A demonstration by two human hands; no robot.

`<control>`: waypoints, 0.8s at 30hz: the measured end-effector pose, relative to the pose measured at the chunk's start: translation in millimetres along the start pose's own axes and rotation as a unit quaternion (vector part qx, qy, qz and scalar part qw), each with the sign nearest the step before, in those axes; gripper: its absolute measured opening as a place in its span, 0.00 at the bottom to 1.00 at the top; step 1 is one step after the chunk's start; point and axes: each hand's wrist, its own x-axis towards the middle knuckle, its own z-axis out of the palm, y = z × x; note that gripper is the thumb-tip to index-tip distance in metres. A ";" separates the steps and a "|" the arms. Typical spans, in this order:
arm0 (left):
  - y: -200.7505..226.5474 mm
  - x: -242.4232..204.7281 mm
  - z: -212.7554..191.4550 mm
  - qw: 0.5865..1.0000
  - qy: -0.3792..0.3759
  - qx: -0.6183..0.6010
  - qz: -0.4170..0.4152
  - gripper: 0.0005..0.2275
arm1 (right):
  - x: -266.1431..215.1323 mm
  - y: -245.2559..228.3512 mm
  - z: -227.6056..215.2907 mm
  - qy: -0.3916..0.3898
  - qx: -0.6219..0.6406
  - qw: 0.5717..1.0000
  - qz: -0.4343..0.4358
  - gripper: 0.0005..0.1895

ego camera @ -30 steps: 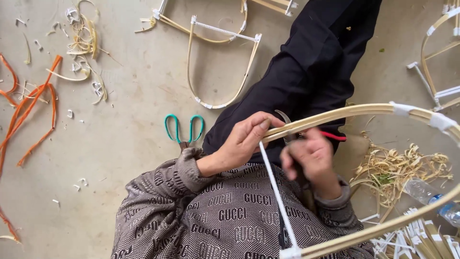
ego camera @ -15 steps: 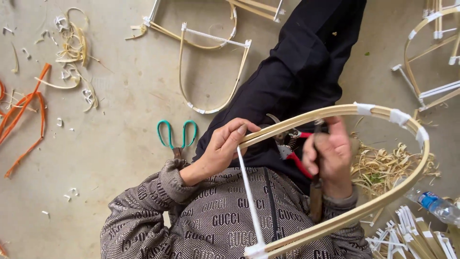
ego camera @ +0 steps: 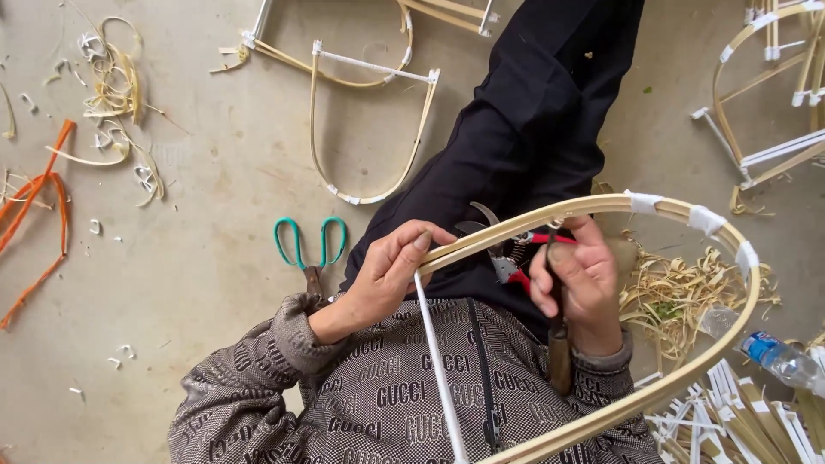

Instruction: Trimming and assembling curved bamboo strips into frames using pruning shears and a knife.

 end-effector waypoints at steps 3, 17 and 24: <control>-0.5 -2.9 -0.5 1.000 -0.004 -0.010 -0.006 0.17 | -4.5 5.5 -19.6 0.027 -0.016 0.999 -0.023 0.21; 7.6 -7.7 3.7 0.998 0.014 0.059 0.006 0.17 | -5.9 -3.0 5.8 0.040 0.001 0.999 -0.037 0.23; 4.9 -5.4 4.5 0.999 0.015 0.033 -0.002 0.17 | -5.5 8.7 -22.7 0.044 -0.092 0.994 -0.040 0.22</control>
